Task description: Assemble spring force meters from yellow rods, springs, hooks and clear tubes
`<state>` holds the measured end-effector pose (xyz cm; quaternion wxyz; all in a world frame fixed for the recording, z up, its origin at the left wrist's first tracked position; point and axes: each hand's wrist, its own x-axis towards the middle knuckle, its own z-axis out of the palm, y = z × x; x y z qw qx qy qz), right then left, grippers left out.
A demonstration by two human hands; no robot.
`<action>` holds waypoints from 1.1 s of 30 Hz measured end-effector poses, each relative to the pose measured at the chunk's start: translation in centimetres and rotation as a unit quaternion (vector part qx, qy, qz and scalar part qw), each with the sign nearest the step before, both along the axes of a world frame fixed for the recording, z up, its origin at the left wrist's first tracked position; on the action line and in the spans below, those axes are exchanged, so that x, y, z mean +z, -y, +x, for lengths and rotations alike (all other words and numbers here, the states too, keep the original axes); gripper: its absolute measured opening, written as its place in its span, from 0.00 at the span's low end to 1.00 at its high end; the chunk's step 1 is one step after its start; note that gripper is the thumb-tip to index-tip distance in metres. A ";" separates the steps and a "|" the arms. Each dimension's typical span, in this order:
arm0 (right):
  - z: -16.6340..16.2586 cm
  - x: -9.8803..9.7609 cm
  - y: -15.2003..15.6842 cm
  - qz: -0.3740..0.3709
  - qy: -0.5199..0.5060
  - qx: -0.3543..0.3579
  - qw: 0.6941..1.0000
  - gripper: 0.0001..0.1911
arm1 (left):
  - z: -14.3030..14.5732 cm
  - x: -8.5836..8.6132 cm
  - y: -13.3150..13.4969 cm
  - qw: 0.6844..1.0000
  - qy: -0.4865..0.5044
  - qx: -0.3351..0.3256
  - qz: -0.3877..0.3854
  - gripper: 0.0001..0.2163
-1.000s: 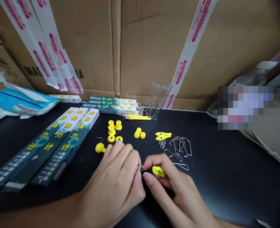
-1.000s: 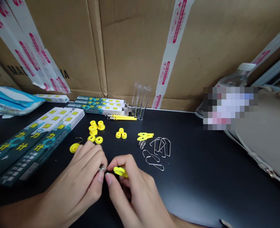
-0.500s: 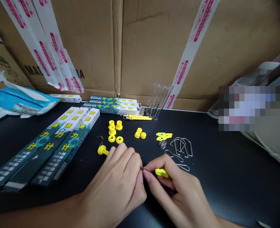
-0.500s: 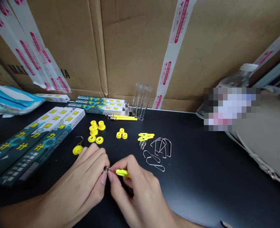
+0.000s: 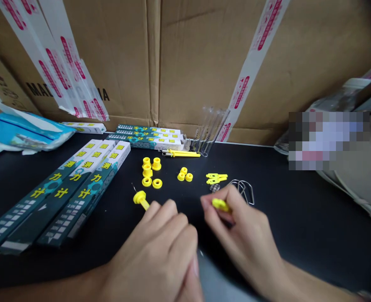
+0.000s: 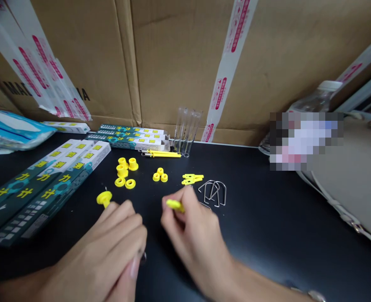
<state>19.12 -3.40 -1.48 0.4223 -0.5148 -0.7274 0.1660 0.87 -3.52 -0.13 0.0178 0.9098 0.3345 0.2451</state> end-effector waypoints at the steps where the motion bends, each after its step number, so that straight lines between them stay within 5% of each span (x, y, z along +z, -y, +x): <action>1: 0.3 0.2 -0.4 0.008 -0.003 -0.016 1.000 0.06 | 0.0 0.0 0.2 1.000 -0.001 -0.002 0.008 0.11; 8: 0.0 0.9 0.2 -0.014 0.003 0.054 0.998 0.02 | -0.6 0.4 -0.9 0.996 0.045 0.027 -0.065 0.08; 15: 0.5 0.5 0.6 0.110 0.072 0.149 0.980 0.15 | -0.8 0.3 -1.0 0.996 0.025 0.029 -0.078 0.09; 25: 1.2 -0.1 0.5 0.152 0.119 0.152 0.969 0.14 | -0.7 0.3 -0.8 0.992 0.013 0.008 -0.125 0.14; 33: 0.5 0.4 0.2 0.120 0.019 0.141 0.982 0.06 | -0.6 0.1 -0.6 0.995 -0.007 -0.008 -0.095 0.16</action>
